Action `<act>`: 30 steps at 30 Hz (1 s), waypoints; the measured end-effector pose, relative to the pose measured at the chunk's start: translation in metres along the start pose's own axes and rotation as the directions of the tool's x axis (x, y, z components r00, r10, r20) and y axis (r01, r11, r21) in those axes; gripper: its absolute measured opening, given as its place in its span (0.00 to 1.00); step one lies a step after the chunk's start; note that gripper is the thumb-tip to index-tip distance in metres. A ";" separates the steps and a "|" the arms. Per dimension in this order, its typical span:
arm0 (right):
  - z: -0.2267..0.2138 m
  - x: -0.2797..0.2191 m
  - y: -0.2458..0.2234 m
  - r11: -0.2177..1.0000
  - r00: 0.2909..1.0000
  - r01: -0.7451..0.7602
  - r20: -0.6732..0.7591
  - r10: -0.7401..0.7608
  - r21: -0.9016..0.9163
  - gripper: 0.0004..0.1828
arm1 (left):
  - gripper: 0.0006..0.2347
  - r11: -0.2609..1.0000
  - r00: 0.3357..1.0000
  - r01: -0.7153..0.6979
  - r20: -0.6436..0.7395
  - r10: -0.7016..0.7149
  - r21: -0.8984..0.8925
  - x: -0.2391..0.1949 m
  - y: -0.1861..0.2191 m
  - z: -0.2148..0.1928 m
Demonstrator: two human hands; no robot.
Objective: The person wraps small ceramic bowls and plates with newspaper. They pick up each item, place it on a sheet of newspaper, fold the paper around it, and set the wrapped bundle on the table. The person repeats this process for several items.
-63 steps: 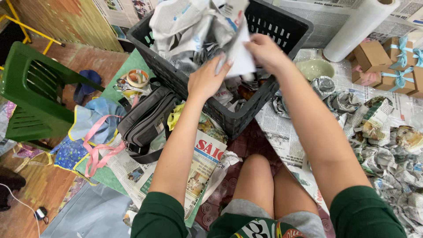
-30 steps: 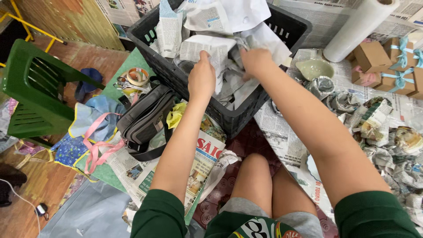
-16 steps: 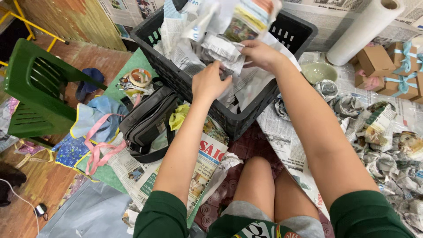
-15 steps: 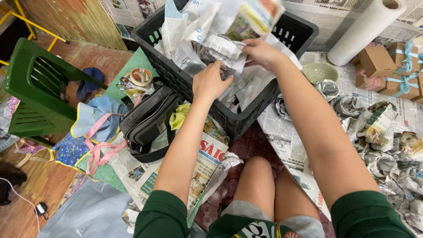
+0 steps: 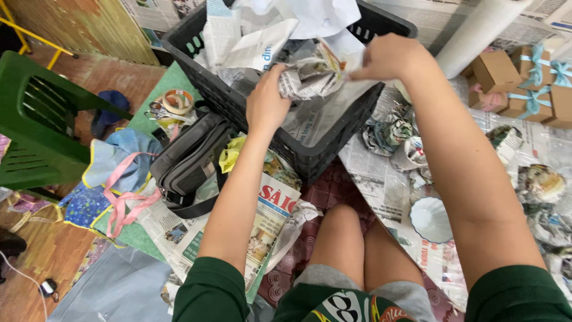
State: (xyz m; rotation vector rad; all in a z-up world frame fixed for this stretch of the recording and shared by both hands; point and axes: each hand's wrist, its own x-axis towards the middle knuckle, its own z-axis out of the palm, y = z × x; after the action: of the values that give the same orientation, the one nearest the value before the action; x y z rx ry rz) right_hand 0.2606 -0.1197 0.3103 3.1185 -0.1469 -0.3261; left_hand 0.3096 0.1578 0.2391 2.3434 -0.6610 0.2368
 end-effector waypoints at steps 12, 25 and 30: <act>0.051 -0.017 -0.059 0.955 0.982 0.186 -0.082 -0.172 0.229 0.20 | 0.22 0.977 0.998 -0.068 -0.031 0.063 -0.203 -0.008 0.011 -0.013; 0.127 -0.203 -0.043 0.222 0.807 0.569 -0.590 0.034 0.792 0.46 | 0.25 0.832 0.978 -0.204 -0.074 0.194 -0.516 -0.101 0.089 0.033; 0.119 -0.206 -0.042 0.221 0.650 0.735 -0.759 0.038 0.641 0.63 | 0.26 0.923 0.938 -0.343 -0.016 0.346 -0.175 -0.095 0.124 0.020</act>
State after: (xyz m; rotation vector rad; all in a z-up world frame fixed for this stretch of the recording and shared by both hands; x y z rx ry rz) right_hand 0.0395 -0.0578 0.2359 4.0086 0.8236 1.5473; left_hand 0.1638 0.1027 0.2624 2.0515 -1.0592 0.3042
